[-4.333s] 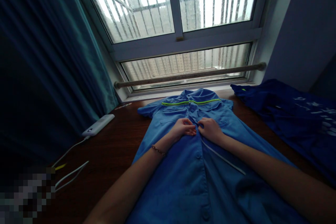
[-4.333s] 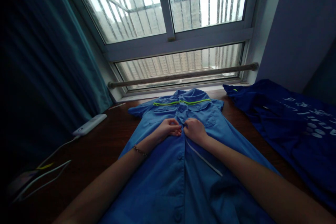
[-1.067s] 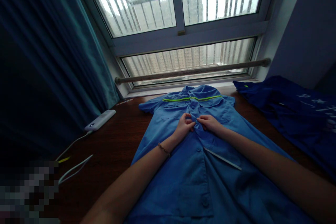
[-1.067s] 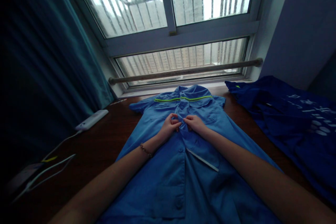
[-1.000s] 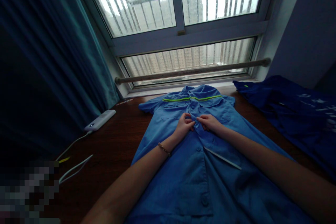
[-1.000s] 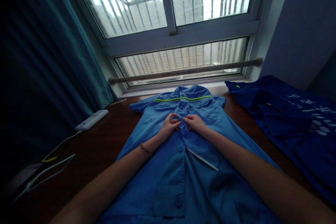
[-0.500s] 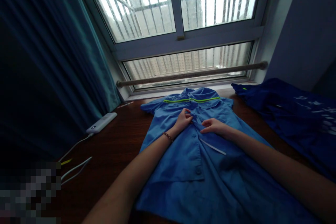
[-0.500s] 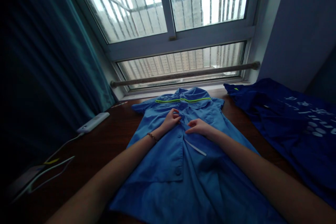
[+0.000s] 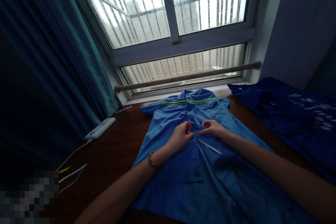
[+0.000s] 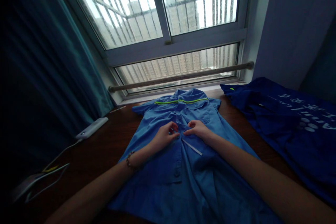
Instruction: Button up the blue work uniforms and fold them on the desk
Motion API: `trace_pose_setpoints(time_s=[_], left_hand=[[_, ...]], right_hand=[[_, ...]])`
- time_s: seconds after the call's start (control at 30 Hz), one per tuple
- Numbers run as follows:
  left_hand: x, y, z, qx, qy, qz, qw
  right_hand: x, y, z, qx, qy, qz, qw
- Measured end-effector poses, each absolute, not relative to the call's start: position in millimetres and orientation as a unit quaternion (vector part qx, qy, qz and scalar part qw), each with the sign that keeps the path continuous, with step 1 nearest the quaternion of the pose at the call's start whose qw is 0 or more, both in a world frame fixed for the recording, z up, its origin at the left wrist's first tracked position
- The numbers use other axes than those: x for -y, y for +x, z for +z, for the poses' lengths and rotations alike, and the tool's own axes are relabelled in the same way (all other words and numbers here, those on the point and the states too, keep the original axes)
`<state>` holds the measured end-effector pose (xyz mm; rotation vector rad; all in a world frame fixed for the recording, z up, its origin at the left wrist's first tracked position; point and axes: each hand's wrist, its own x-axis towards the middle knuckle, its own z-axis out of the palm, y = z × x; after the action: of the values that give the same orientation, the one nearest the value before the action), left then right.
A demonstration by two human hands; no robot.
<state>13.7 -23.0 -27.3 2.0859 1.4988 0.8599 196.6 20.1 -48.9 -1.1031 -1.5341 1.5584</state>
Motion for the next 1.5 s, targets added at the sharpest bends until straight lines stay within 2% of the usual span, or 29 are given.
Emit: trace_pose_setpoints(time_s=[0.1, 0.27, 0.43, 0.6, 0.7, 0.9, 0.97, 1.1, 1.17, 1.23, 1.33, 1.4, 1.5], left_hand=[[41, 11, -41, -0.547, 0.755, 0.276, 0.234], [42, 7, -51, -0.541, 0.745, 0.296, 0.256], [45, 10, -47, -0.545, 0.699, 0.348, 0.306], [50, 12, -45, -0.543, 0.645, 0.366, 0.394], [49, 12, -47, -0.533, 0.627, 0.387, 0.416], [46, 13, -49, -0.513, 0.61, 0.416, 0.438], [46, 14, -47, -0.507, 0.585, 0.424, 0.47], [46, 16, -45, -0.497, 0.568, 0.436, 0.49], [47, 16, -46, -0.489, 0.581, 0.432, 0.486], [49, 16, -48, -0.484, 0.599, 0.425, 0.476], [50, 16, -49, -0.494, 0.604, 0.418, 0.465], [49, 16, -50, -0.502, 0.592, 0.416, 0.474], [48, 15, -50, -0.499, 0.572, 0.417, 0.5]], right_hand=[[-12, 196, -41, 0.572, -0.382, 0.646, 0.33], [-2, 197, -29, 0.534, -0.332, 0.728, 0.272], [1, 200, -27, 0.503, -0.338, 0.75, 0.264], [7, 199, -24, 0.515, -0.313, 0.771, 0.206], [10, 195, -25, 0.527, -0.359, 0.743, 0.203], [9, 189, -33, 0.617, -0.464, 0.594, 0.225], [9, 190, -31, 0.692, -0.499, 0.463, 0.243], [21, 192, -21, 0.799, -0.538, 0.072, 0.26], [31, 190, -17, 0.838, -0.499, -0.006, 0.222], [40, 186, -17, 0.877, -0.439, 0.002, 0.197], [44, 180, -22, 0.892, -0.383, 0.092, 0.223], [39, 178, -26, 0.87, -0.379, 0.184, 0.257], [25, 179, -33, 0.773, -0.408, 0.398, 0.279]])
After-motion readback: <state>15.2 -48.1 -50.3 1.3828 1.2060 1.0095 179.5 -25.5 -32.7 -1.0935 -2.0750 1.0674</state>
